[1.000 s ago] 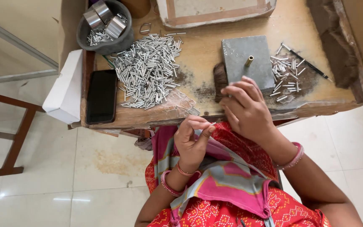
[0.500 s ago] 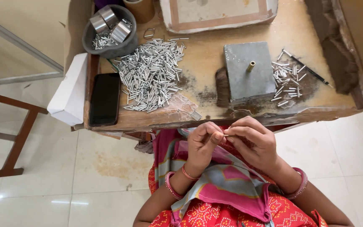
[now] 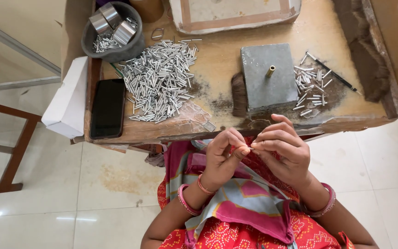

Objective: The person sits at a workbench and assembles small metal components by hand. They pick up small silver metal tubes from a pile, fit them onto a brass fitting held against a stone block, press the parts together, and set the finished assembly down among completed pieces.

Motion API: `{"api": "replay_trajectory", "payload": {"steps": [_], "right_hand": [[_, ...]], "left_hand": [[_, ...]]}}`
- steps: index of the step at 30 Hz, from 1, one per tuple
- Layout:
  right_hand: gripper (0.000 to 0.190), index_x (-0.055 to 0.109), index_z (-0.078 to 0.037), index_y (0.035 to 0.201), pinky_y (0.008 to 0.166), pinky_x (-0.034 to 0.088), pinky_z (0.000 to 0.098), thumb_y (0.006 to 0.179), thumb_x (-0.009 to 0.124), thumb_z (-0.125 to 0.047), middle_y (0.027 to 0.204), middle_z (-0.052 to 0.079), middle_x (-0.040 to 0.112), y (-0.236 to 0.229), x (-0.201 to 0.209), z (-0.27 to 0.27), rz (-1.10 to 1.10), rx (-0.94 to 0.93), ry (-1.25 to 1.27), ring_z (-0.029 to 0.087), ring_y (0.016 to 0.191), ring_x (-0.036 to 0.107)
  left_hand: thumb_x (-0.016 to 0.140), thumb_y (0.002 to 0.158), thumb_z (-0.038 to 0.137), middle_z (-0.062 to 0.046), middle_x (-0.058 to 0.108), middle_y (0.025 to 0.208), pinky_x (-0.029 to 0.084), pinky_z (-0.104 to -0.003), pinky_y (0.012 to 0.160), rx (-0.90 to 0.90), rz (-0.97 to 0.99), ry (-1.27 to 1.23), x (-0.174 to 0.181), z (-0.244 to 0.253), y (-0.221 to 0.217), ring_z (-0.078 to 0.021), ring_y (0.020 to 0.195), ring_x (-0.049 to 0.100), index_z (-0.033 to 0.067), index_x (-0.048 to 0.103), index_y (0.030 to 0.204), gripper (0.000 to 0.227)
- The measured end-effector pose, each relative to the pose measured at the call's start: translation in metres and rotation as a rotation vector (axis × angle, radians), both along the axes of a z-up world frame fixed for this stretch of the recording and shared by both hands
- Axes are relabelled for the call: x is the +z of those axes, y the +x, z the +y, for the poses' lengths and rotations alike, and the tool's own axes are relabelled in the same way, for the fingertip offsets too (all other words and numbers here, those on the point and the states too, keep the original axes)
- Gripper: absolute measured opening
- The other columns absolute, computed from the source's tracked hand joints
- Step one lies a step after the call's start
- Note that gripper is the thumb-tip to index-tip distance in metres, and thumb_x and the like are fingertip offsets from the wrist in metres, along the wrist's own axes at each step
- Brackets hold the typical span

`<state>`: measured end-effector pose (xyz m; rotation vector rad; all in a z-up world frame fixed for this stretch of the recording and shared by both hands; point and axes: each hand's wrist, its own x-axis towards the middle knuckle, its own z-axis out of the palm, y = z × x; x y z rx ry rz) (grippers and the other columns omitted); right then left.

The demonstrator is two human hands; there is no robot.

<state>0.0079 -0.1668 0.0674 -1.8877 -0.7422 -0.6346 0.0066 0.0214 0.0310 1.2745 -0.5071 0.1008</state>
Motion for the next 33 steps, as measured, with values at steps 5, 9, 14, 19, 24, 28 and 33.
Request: {"api": "replay_trajectory", "payload": {"steps": [5,9,14,19,24,28,33], "right_hand": [[0.015,0.074,-0.007,0.094,0.116,0.043,0.0478,0.081,0.081,-0.006,0.096,0.004,0.072,0.001,0.009,-0.006,0.006,0.017,-0.04,0.021,0.096,0.068],[0.016,0.076,-0.009,0.096,0.117,0.042,0.0485,0.081,0.079,-0.006,0.095,0.002,0.073,0.001,0.007,-0.004,0.008,0.02,-0.059,0.021,0.096,0.069],[0.015,0.076,-0.008,0.099,0.116,0.043,0.0477,0.084,0.078,-0.006,0.097,0.004,0.073,0.002,0.007,0.0,0.01,-0.003,-0.028,0.022,0.096,0.069],[0.015,0.072,-0.005,0.107,0.114,0.048,0.0474,0.092,0.075,-0.004,0.106,0.009,0.072,-0.004,-0.005,0.021,-0.055,-0.079,0.075,0.026,0.103,0.068],[0.008,0.063,0.0,0.104,0.11,0.049,0.0496,0.097,0.067,-0.002,0.125,0.015,0.068,0.007,-0.021,0.017,-0.161,-0.032,0.002,0.035,0.117,0.064],[0.005,0.066,-0.005,0.095,0.106,0.046,0.0538,0.091,0.068,-0.003,0.116,0.013,0.071,0.028,0.003,-0.007,-0.275,-0.139,-0.274,0.033,0.108,0.065],[0.005,0.067,-0.004,0.104,0.093,0.051,0.0459,0.1,0.071,-0.003,0.11,0.012,0.067,-0.004,-0.009,-0.023,-0.183,-0.366,-0.393,0.033,0.099,0.064]], "left_hand": [[0.071,0.103,0.013,-0.004,0.061,0.094,0.045,-0.023,0.075,0.017,-0.037,0.059,-0.003,0.0,-0.003,-0.0096,0.083,0.055,0.0031,0.061,0.095,0.016],[0.069,0.104,0.014,-0.004,0.06,0.093,0.043,-0.022,0.072,0.043,-0.044,0.089,-0.007,-0.003,-0.003,-0.0088,0.08,0.053,0.0037,0.059,0.094,0.017],[0.069,0.103,0.012,-0.004,0.059,0.095,0.043,-0.022,0.073,0.078,-0.015,0.021,0.005,-0.01,-0.003,-0.0085,0.081,0.052,0.0032,0.058,0.095,0.017],[0.067,0.105,0.009,-0.003,0.059,0.101,0.046,-0.022,0.081,-0.022,0.1,-0.218,-0.009,-0.016,-0.001,-0.0084,0.089,0.054,0.0041,0.055,0.1,0.014],[0.067,0.106,0.007,-0.002,0.059,0.096,0.046,-0.023,0.077,-0.109,0.281,-0.295,-0.03,-0.016,0.004,-0.0085,0.083,0.054,0.0037,0.057,0.098,0.013],[0.069,0.104,0.008,-0.004,0.06,0.094,0.048,-0.024,0.078,0.108,0.018,0.16,0.021,0.001,0.013,-0.0108,0.086,0.057,0.0037,0.059,0.101,0.011],[0.07,0.1,0.003,-0.006,0.063,0.093,0.052,-0.027,0.074,0.48,-0.231,0.434,0.03,0.031,0.044,-0.0146,0.078,0.061,0.0042,0.061,0.105,0.011]]}}
